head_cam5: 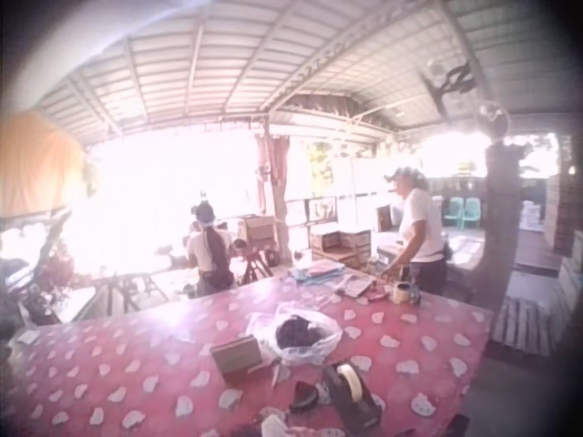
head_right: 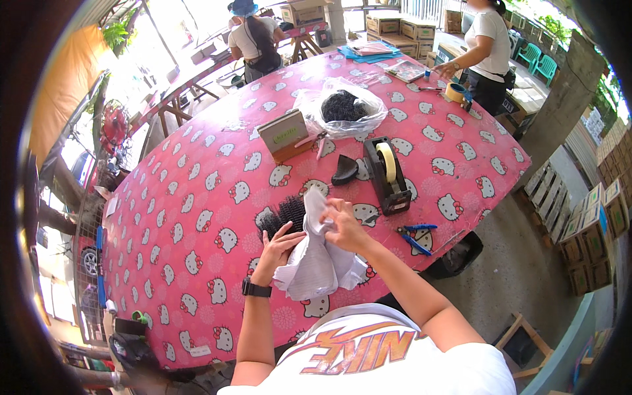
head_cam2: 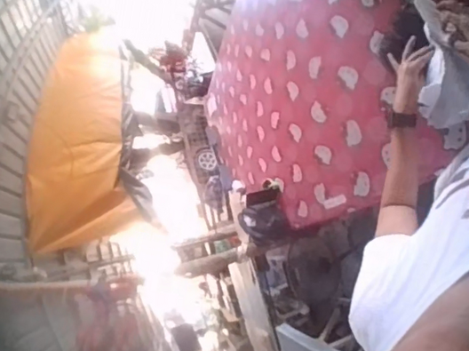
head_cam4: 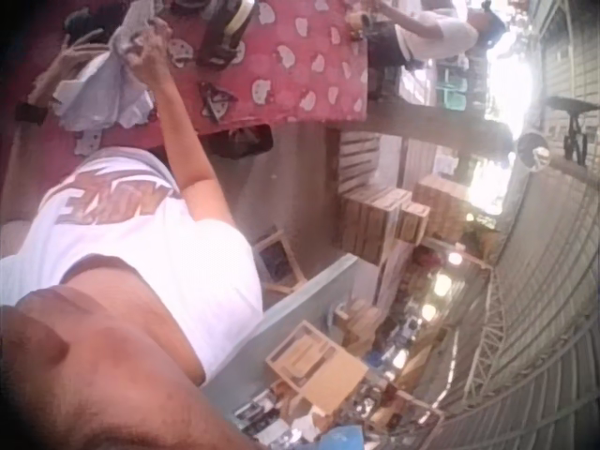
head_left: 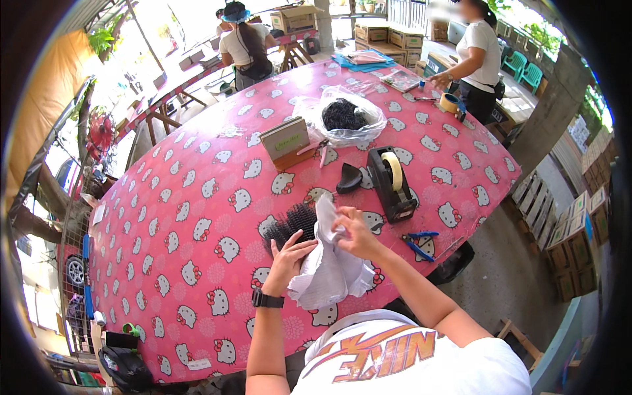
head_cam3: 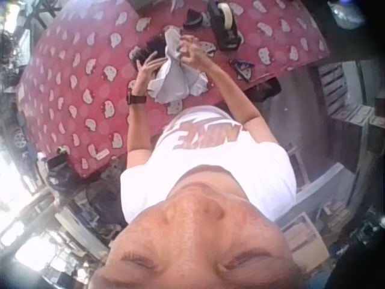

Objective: The person gathers bundles of plastic ties from a pallet, takes them to a table to remove their white paper wrapping by hand, and then retrieves various notebooks from cardboard boxes to sort them onto the table.

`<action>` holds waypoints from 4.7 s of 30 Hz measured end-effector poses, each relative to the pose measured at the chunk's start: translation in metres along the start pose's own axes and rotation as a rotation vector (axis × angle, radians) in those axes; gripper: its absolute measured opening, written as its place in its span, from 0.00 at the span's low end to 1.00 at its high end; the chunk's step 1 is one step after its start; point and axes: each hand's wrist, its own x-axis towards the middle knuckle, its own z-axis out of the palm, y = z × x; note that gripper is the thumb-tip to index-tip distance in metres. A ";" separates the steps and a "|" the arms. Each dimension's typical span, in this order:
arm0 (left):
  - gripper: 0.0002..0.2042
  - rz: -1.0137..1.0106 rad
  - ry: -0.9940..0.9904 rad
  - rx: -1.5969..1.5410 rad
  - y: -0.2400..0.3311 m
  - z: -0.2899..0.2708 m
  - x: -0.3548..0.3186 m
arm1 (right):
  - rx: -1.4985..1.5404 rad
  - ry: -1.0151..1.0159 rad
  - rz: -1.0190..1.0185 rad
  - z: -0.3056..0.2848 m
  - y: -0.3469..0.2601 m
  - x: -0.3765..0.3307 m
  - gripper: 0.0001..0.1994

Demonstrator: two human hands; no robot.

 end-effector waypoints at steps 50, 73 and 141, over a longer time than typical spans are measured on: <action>0.57 -0.783 0.673 -0.680 0.048 0.091 0.000 | 0.207 -0.817 -0.093 -0.107 -0.050 -0.142 0.15; 0.33 -0.756 0.758 -0.966 0.109 0.136 -0.052 | 0.440 -0.220 0.629 -0.413 0.059 -0.232 0.14; 0.28 -0.788 0.152 -1.595 0.028 0.040 -0.045 | 0.637 -0.573 0.672 -0.014 -0.018 -0.006 0.51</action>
